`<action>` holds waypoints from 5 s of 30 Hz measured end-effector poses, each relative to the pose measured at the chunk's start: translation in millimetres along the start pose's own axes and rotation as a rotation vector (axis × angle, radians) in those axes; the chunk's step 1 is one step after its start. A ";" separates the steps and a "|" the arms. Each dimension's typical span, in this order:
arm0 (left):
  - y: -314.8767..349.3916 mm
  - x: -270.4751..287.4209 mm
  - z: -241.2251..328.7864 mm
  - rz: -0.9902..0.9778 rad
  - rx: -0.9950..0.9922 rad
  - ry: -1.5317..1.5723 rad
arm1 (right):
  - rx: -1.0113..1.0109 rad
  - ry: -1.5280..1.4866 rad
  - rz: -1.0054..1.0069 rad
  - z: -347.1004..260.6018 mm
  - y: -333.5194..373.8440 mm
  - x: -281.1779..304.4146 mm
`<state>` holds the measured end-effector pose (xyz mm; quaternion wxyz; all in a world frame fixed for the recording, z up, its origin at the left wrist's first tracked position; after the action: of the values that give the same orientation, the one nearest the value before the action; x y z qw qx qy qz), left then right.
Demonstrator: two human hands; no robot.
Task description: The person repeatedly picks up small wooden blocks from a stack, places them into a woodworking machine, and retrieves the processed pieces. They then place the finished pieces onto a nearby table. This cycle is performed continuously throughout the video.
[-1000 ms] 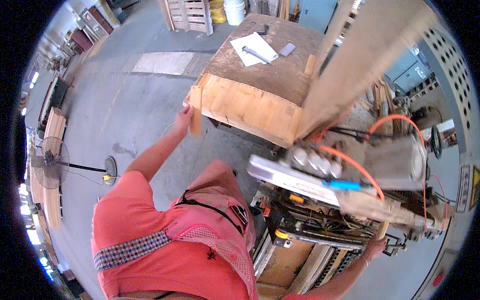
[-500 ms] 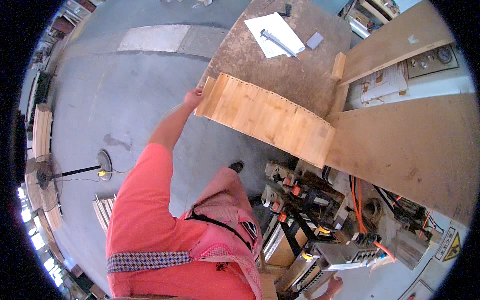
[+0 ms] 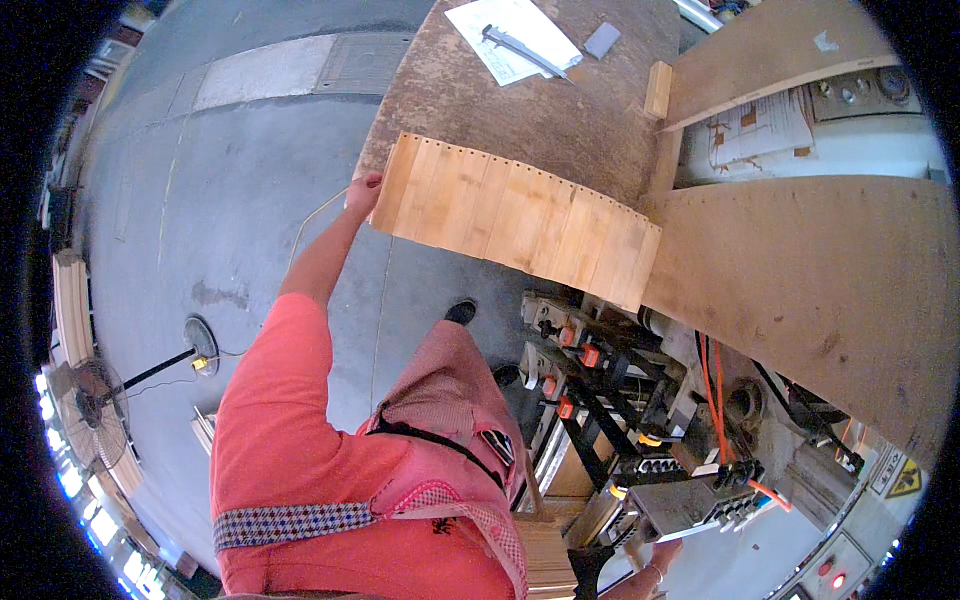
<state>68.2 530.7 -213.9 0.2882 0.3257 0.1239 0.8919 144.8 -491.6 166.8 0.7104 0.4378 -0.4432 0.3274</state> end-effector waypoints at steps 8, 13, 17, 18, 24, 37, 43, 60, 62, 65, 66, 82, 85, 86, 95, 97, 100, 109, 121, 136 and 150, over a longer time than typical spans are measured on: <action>2.5 -1.2 -7.3 0.027 0.008 -0.083 | 0.019 0.274 0.000 -9.7 2.9 0.2; -15.3 25.8 -44.7 -0.062 -0.017 0.652 | 0.040 0.271 -0.015 32.8 -42.8 -12.3; 44.6 21.8 -72.0 0.243 0.095 0.863 | -0.018 0.240 0.198 86.4 -67.6 -7.6; 56.8 30.2 -79.5 0.264 0.091 0.739 | 0.079 0.483 0.184 87.1 -84.0 -6.2; 251.9 -78.0 -62.8 -0.111 0.022 0.229 | 0.083 -0.117 0.513 58.9 -152.8 62.9; 740.1 -364.7 307.0 -0.974 -1.129 0.031 | 0.265 -0.022 0.382 8.1 -298.3 98.0; 739.6 -383.2 296.3 -1.004 -1.091 -0.179 | 0.335 -0.034 0.393 1.5 -314.9 88.3; 736.8 -391.2 289.0 -1.071 -1.029 -0.266 | 0.370 -0.058 0.458 -6.8 -313.6 83.8; 736.1 -392.0 286.4 -1.078 -1.007 -0.286 | 0.354 -0.064 0.433 -8.2 -309.2 82.2; 733.3 -392.9 283.1 -1.086 -0.996 -0.267 | 0.337 -0.065 0.420 -9.3 -311.3 78.7; 732.8 -393.3 282.4 -1.090 -1.002 -0.260 | 0.336 -0.054 0.410 -9.1 -312.1 78.6; 735.0 -399.9 279.6 -1.120 -0.993 -0.370 | 0.225 -0.096 0.403 -12.0 -313.2 79.7; 736.0 -399.4 279.8 -1.118 -1.007 -0.344 | 0.219 -0.104 0.413 -9.8 -312.3 79.2; 736.7 -399.3 280.5 -1.117 -1.017 -0.329 | 0.214 -0.097 0.409 -9.8 -311.9 78.9; 735.8 -401.5 278.5 -1.133 -0.984 -0.355 | 0.225 -0.109 0.452 -11.3 -312.3 78.2; 736.9 -402.4 278.4 -1.131 -0.980 -0.369 | 0.215 -0.112 0.448 -11.9 -313.4 78.7; 738.9 -404.1 280.8 -1.138 -0.971 -0.393 | 0.179 -0.116 0.410 -13.5 -317.0 77.5; 742.3 -404.6 285.0 -1.120 -0.984 -0.391 | 0.211 -0.110 0.404 -16.7 -313.0 79.4; 744.2 -407.0 284.2 -1.113 -0.962 -0.463 | 0.222 -0.101 0.437 -15.9 -306.7 82.0; 731.4 -407.3 268.1 -1.193 -1.229 -0.451 | 0.087 -0.103 0.422 -21.9 -295.4 73.5; 715.1 -424.6 252.9 -1.338 -1.134 -0.336 | -0.784 -0.655 0.840 114.7 239.7 -123.2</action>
<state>187.3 -287.8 53.5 0.8805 0.1202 -0.2157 0.4047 -147.4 -509.3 159.0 0.4574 0.0137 -0.8558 0.2411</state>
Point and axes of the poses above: each hand's wrist, its own y-axis away from the middle knuckle, its own x-axis out of the back of the hand, z = x × y, the point moved 6 cm from there along -y, towards the middle knuckle, and after that the axes turned 13 degrees about y, right-handed, at the moved point
